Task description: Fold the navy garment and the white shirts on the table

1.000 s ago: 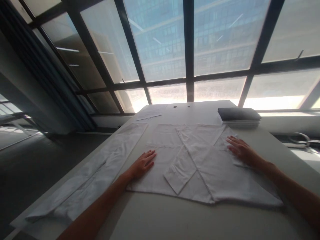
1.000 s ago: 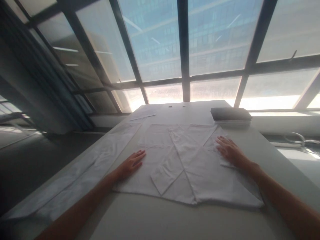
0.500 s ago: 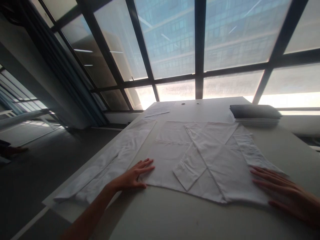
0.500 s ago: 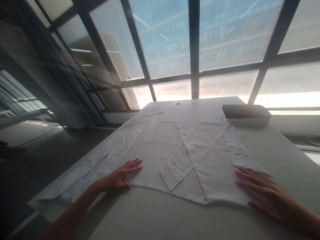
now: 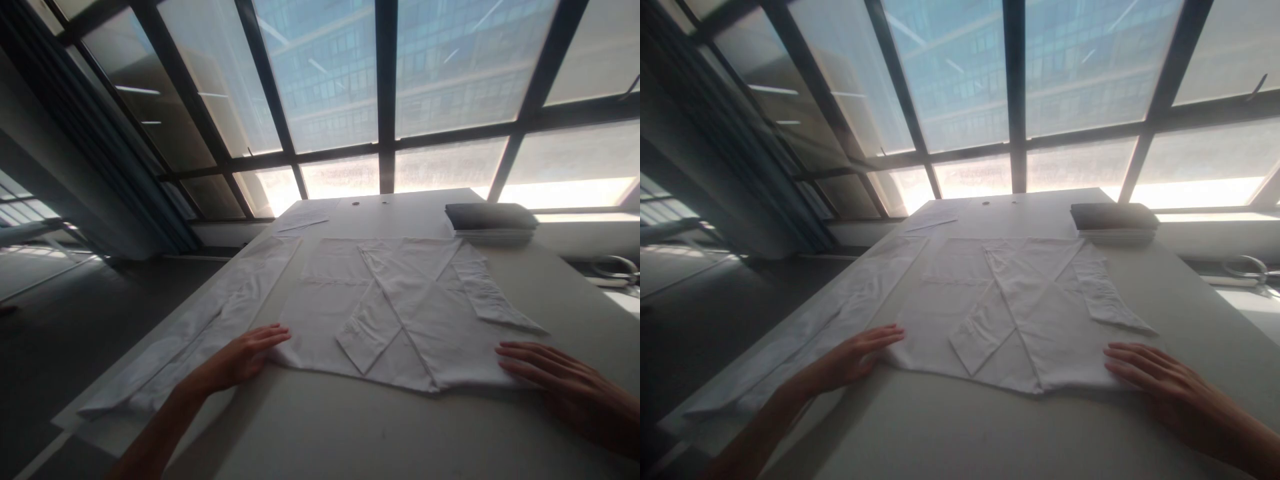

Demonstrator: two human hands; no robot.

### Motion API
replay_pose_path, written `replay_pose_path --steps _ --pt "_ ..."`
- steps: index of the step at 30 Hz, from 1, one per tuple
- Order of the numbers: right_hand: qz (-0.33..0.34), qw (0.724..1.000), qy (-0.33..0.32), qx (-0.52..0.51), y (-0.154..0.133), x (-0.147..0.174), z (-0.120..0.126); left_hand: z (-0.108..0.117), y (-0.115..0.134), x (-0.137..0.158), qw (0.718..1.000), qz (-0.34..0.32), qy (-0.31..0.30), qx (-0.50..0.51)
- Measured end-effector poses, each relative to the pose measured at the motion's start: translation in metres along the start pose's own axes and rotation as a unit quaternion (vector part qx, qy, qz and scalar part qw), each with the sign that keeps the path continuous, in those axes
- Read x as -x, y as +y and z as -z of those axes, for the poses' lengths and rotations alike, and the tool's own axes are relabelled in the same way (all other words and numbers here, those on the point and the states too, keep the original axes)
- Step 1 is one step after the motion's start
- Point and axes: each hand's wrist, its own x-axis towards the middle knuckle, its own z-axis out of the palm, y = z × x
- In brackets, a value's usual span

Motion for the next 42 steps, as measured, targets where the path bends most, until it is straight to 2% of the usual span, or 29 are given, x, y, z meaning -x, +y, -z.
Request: replay_pose_path --steps 5,11,17,20,24,28,32,37,40,42 --pt "-0.005 0.999 0.032 -0.019 -0.004 -0.005 0.009 -0.004 -0.019 -0.003 0.999 -0.036 0.040 0.001" --pt "-0.056 0.988 0.102 -0.098 -0.001 -0.010 0.019 -0.007 -0.034 -0.012 0.993 -0.062 0.079 0.055" --pt "-0.080 0.978 0.105 -0.161 -0.001 -0.013 0.024 -0.009 -0.036 -0.018 0.992 -0.072 0.055 0.084" --pt "-0.101 0.973 0.107 -0.177 -0.001 -0.015 0.025 -0.012 -0.038 -0.020 0.989 -0.071 0.080 0.105" --pt "-0.137 0.964 0.118 -0.194 0.000 -0.022 0.032 -0.005 -0.035 -0.028 0.979 -0.037 0.139 0.142" --pt "-0.152 0.957 0.138 -0.204 0.004 -0.039 0.047 0.016 -0.030 -0.045 0.970 0.011 0.167 0.177" --pt "-0.177 0.951 0.149 -0.205 0.012 -0.059 0.059 0.036 -0.037 -0.071 0.961 0.070 0.190 0.190" --pt "-0.283 0.920 0.170 -0.210 0.033 -0.081 0.059 0.048 -0.052 -0.107 0.943 0.142 0.226 0.198" --pt "-0.352 0.902 0.171 -0.185 0.046 -0.094 0.055 0.050 -0.056 -0.128 0.932 0.161 0.240 0.221" --pt "-0.373 0.894 0.175 -0.176 0.053 -0.102 0.050 0.049 -0.056 -0.142 0.926 0.165 0.240 0.241"
